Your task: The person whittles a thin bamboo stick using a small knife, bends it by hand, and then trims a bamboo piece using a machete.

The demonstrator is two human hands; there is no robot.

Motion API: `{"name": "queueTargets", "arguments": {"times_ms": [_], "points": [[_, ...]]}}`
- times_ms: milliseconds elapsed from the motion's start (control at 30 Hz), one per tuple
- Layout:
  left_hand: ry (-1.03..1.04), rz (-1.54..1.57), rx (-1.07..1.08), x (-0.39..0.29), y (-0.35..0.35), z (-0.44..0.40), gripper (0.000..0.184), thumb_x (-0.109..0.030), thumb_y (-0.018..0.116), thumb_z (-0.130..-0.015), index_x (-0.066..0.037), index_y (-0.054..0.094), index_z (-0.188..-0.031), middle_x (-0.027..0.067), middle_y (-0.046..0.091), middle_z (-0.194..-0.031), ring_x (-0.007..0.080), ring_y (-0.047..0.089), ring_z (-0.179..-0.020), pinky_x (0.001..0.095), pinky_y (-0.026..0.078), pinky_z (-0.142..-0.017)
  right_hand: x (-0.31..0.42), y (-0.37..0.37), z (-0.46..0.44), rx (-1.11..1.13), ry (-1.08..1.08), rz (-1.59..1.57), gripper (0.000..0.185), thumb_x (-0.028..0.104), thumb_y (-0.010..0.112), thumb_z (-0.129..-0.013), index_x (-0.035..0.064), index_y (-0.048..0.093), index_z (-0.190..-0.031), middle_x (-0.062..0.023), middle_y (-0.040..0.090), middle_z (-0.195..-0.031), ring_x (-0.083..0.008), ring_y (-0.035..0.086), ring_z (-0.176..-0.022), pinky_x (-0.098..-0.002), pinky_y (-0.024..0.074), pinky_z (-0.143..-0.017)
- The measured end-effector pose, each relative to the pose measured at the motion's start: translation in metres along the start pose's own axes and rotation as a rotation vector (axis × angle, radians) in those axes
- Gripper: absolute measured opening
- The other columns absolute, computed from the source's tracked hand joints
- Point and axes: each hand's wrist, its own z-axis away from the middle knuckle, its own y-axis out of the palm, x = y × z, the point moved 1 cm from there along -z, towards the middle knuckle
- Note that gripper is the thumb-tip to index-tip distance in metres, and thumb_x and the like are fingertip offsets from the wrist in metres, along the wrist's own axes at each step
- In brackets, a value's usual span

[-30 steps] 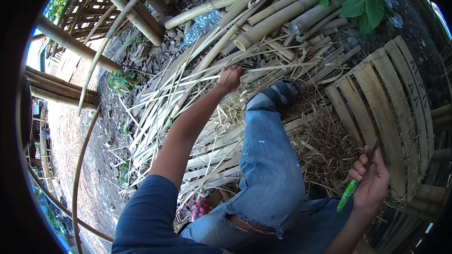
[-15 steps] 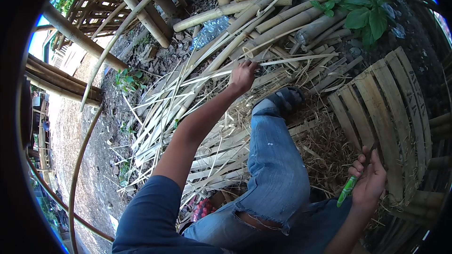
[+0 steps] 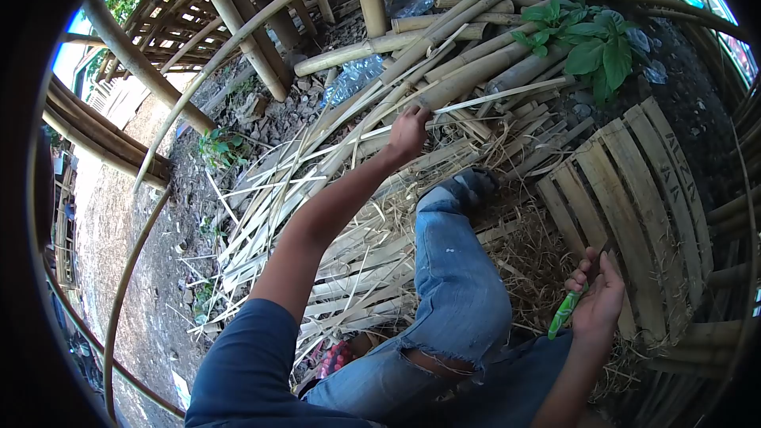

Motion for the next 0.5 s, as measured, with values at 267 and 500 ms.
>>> {"name": "queueTargets", "arguments": {"times_ms": [267,500], "points": [[-0.3,-0.274,0.122,0.011,-0.007,0.031,0.026,-0.013,0.056,-0.077,-0.005,0.058,-0.102,0.0154,0.057,-0.105,0.0327,0.053,-0.097,0.0428,0.041,-0.082,0.004,-0.006,0.002,0.02,-0.019,-0.004,0.027,0.019,0.048,-0.092,-0.0041,0.05,-0.104,-0.0053,0.047,-0.078,-0.0122,0.043,-0.067,-0.0251,0.0373,-0.055],[-0.544,0.079,-0.256,0.053,-0.033,0.175,0.02,-0.014,0.051,-0.088,0.001,0.062,-0.094,0.0186,0.062,-0.087,0.0321,0.06,-0.078,0.0392,0.047,-0.071,0.009,-0.017,0.005,-0.072,-0.016,-0.059,0.034,0.012,0.043,-0.094,-0.0051,0.043,-0.123,-0.0036,0.048,-0.085,-0.0105,0.045,-0.072,-0.0226,0.0403,-0.058]]}}
